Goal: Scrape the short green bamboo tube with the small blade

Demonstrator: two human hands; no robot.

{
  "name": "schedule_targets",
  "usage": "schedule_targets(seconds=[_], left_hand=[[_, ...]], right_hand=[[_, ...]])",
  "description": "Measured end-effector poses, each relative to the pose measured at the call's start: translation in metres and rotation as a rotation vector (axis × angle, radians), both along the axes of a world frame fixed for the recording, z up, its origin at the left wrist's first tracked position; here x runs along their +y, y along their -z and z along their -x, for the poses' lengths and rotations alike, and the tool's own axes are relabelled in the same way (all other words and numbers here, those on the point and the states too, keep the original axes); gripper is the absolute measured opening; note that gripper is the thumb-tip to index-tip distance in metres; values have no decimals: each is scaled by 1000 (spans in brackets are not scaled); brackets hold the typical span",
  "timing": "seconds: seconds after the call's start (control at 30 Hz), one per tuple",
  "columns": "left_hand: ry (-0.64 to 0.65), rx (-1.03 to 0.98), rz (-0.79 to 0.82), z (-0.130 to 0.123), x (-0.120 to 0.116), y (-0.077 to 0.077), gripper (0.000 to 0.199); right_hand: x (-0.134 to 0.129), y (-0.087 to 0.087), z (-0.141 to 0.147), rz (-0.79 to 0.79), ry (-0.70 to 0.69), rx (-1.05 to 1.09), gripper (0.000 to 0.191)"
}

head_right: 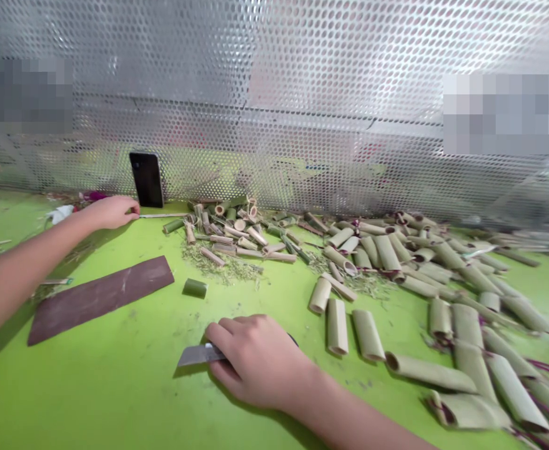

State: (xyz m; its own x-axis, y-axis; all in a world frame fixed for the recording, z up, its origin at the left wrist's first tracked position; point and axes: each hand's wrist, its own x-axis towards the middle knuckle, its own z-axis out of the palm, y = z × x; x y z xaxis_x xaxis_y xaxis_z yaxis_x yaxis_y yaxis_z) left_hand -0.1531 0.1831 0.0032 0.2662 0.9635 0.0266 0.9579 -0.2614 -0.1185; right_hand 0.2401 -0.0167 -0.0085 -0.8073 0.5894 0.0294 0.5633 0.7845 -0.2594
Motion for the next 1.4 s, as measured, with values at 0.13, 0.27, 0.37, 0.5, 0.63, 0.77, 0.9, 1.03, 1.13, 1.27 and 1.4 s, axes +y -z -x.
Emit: schedule_targets(seconds=[0.13, 0.27, 0.37, 0.5, 0.63, 0.77, 0.9, 1.03, 1.13, 1.27, 1.4], left_hand=[[-12, -28, 24, 2, 3, 1, 40], [-13, -21, 33, 1, 2, -4, 39], [-16, -5, -38, -1, -2, -11, 40], [-40, 117, -108, -4, -10, -18, 37], [-51, 205, -70, -7, -13, -16, 36], [-12, 246, -65, -10, -16, -12, 36], [17, 285, -102, -12, -19, -11, 37], [13, 268, -133, -9, -17, -16, 38], [-21, 258, -141, -9, -15, -23, 37], [-62, 247, -167, -11, -10, -28, 36], [-66, 169, -183, -9, -5, -21, 36]], right_hand=[[0, -1, 0, 0, -3, 4, 9], [1, -1, 0, 5, -4, 8, 9], [1, 0, 0, 10, -4, 23, 9], [0, 1, 0, 1, -6, 23, 9], [0, 1, 0, 3, -5, 41, 10], [0, 3, 0, 2, -7, 47, 10], [0, 5, -1, 26, -8, 71, 11], [0, 4, -1, 21, -2, 65, 10], [0, 3, 0, 25, 1, 63, 11], [1, 3, -1, 42, 7, 49, 11], [1, 2, -1, 43, 15, 38, 10]])
